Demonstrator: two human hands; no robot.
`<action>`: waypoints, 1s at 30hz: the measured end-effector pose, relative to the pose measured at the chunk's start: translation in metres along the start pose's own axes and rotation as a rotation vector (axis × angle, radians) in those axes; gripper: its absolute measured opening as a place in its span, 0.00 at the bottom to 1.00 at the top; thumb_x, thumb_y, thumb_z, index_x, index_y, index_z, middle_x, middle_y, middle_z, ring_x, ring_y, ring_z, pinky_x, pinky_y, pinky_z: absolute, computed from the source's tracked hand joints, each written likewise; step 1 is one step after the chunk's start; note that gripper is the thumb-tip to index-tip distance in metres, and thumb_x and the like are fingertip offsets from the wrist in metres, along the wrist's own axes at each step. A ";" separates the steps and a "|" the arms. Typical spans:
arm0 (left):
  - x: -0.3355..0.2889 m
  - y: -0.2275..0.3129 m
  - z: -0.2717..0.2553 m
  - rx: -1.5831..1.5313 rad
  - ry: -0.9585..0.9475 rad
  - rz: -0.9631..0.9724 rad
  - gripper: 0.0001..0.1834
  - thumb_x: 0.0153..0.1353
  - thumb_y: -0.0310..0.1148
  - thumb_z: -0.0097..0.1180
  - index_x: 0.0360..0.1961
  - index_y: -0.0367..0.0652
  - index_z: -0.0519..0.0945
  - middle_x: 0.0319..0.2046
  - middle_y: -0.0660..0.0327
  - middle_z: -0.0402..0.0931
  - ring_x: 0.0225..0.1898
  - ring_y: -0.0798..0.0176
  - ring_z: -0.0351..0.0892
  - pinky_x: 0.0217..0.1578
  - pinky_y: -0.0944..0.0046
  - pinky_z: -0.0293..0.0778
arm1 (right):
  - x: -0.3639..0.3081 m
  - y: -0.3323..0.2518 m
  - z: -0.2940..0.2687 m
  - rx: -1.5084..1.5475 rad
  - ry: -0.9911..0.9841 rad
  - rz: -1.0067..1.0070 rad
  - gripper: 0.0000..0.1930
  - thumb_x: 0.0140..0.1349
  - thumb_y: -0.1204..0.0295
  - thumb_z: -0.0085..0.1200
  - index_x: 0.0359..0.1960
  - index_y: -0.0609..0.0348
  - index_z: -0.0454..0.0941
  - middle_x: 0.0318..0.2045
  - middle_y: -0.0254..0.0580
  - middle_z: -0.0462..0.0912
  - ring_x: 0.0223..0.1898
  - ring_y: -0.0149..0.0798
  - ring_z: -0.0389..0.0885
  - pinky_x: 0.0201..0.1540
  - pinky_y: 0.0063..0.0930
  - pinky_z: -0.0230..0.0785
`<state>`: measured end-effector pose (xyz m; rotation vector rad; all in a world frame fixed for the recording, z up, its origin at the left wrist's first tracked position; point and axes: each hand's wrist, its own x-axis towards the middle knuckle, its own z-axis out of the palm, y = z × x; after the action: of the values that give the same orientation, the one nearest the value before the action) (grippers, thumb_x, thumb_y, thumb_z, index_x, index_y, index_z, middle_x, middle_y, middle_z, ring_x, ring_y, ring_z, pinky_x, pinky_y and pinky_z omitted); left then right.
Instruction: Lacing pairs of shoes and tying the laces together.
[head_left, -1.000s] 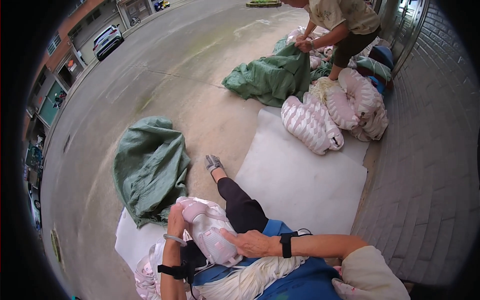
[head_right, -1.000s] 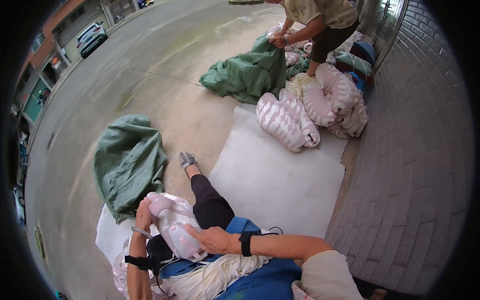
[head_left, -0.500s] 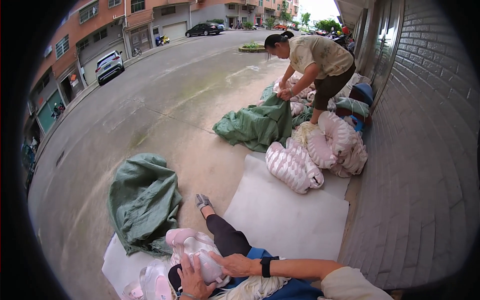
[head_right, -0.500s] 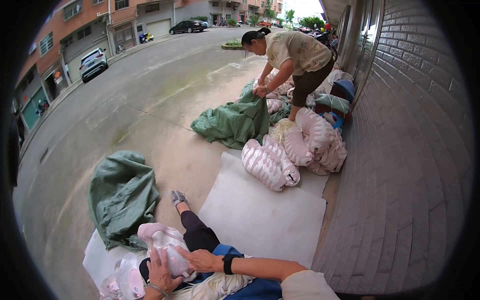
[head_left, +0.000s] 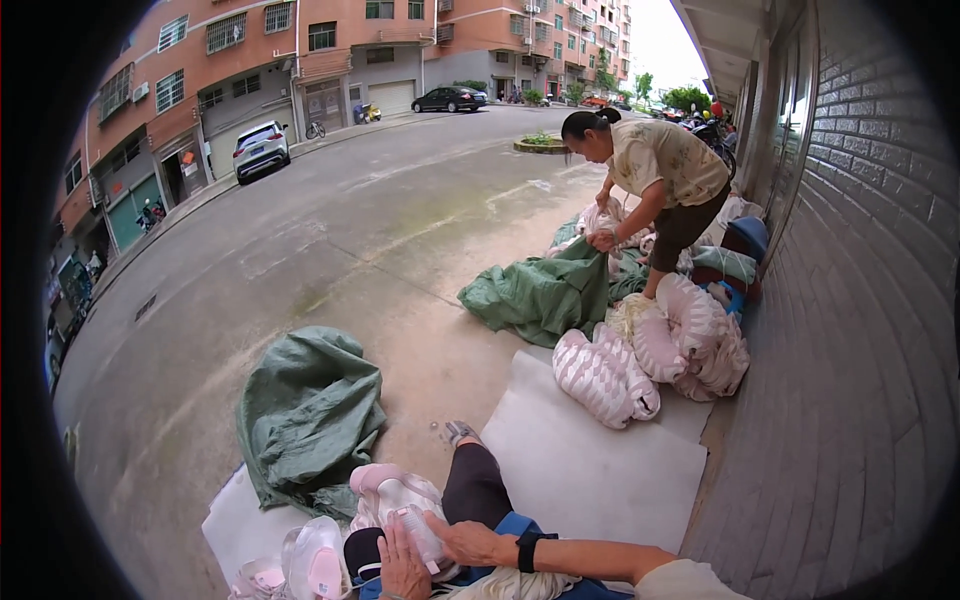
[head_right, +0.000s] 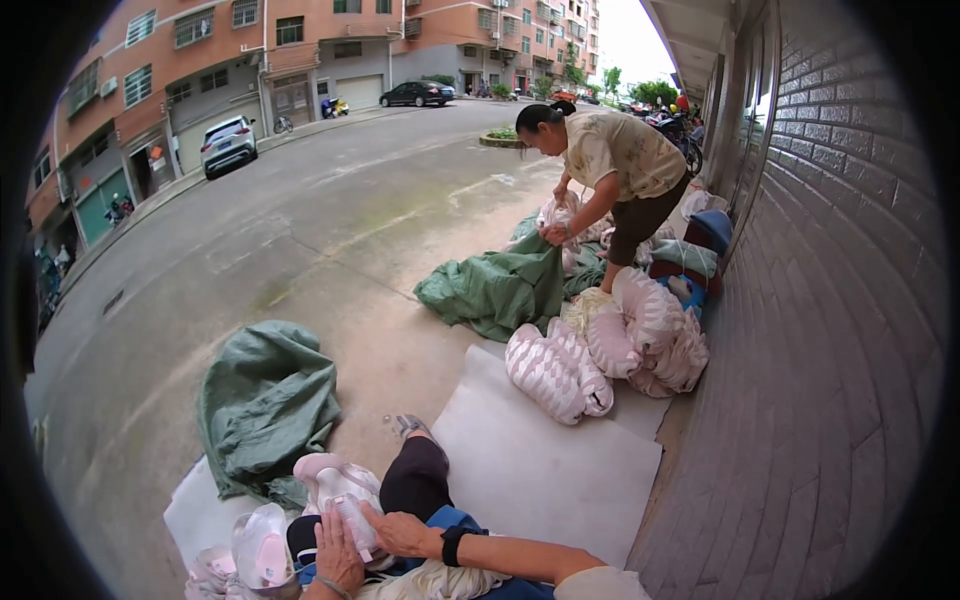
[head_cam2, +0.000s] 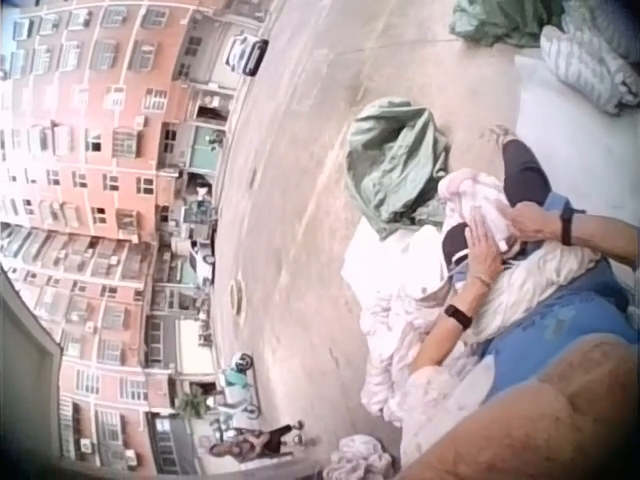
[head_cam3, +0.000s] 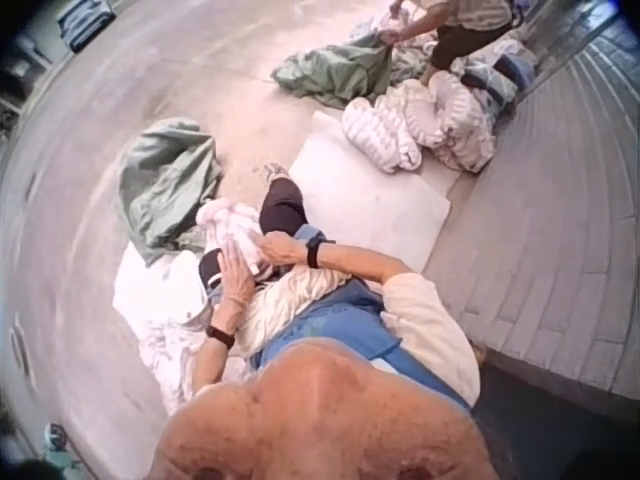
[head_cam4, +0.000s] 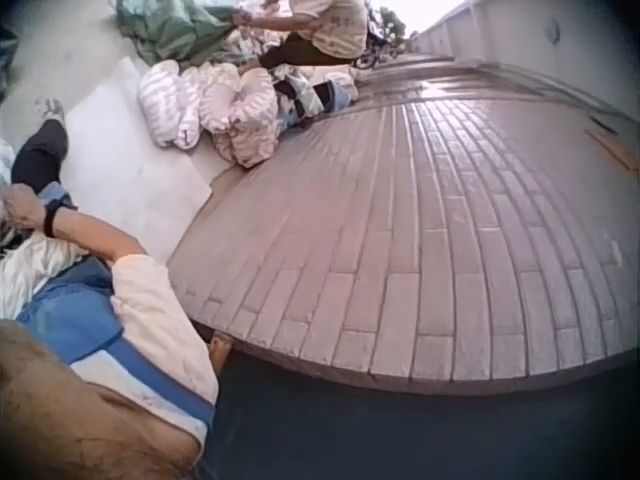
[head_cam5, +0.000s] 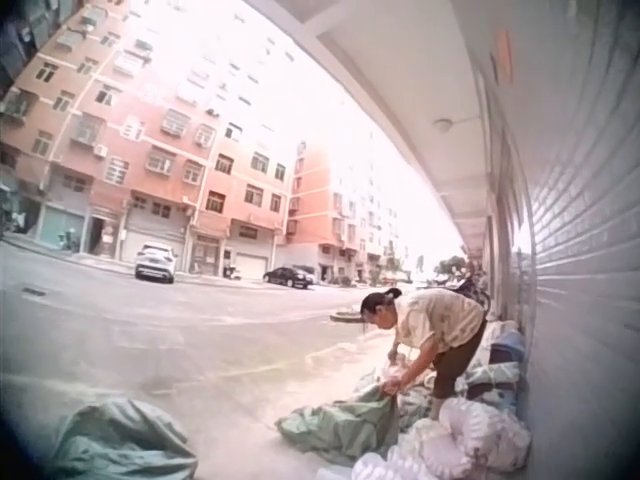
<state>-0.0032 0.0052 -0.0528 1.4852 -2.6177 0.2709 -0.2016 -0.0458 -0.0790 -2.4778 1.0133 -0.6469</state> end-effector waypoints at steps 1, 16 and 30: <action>-0.004 0.007 0.003 0.032 -0.031 -0.035 0.41 0.51 0.37 0.58 0.66 0.36 0.56 0.69 0.42 0.47 0.69 0.34 0.45 0.66 0.37 0.44 | 0.002 -0.013 -0.027 0.107 -0.112 0.137 0.35 0.57 0.75 0.47 0.64 0.75 0.46 0.20 0.56 0.75 0.19 0.54 0.77 0.22 0.40 0.70; 0.012 0.006 -0.008 -0.129 -0.034 -0.038 0.32 0.57 0.30 0.47 0.60 0.20 0.58 0.66 0.30 0.46 0.69 0.29 0.44 0.67 0.36 0.39 | 0.014 -0.018 -0.048 0.210 -0.111 0.220 0.33 0.54 0.77 0.48 0.63 0.73 0.52 0.17 0.62 0.76 0.19 0.61 0.77 0.23 0.48 0.71; 0.034 0.034 -0.024 -0.220 -0.080 -0.074 0.34 0.58 0.30 0.47 0.64 0.24 0.54 0.67 0.34 0.48 0.70 0.35 0.45 0.69 0.42 0.41 | 0.031 -0.006 -0.070 0.273 -0.162 0.241 0.33 0.55 0.72 0.49 0.63 0.69 0.53 0.20 0.66 0.76 0.24 0.63 0.79 0.29 0.53 0.73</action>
<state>-0.0493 -0.0009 -0.0263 1.5405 -2.5463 -0.0826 -0.2167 -0.0767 -0.0099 -2.0955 1.0615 -0.4647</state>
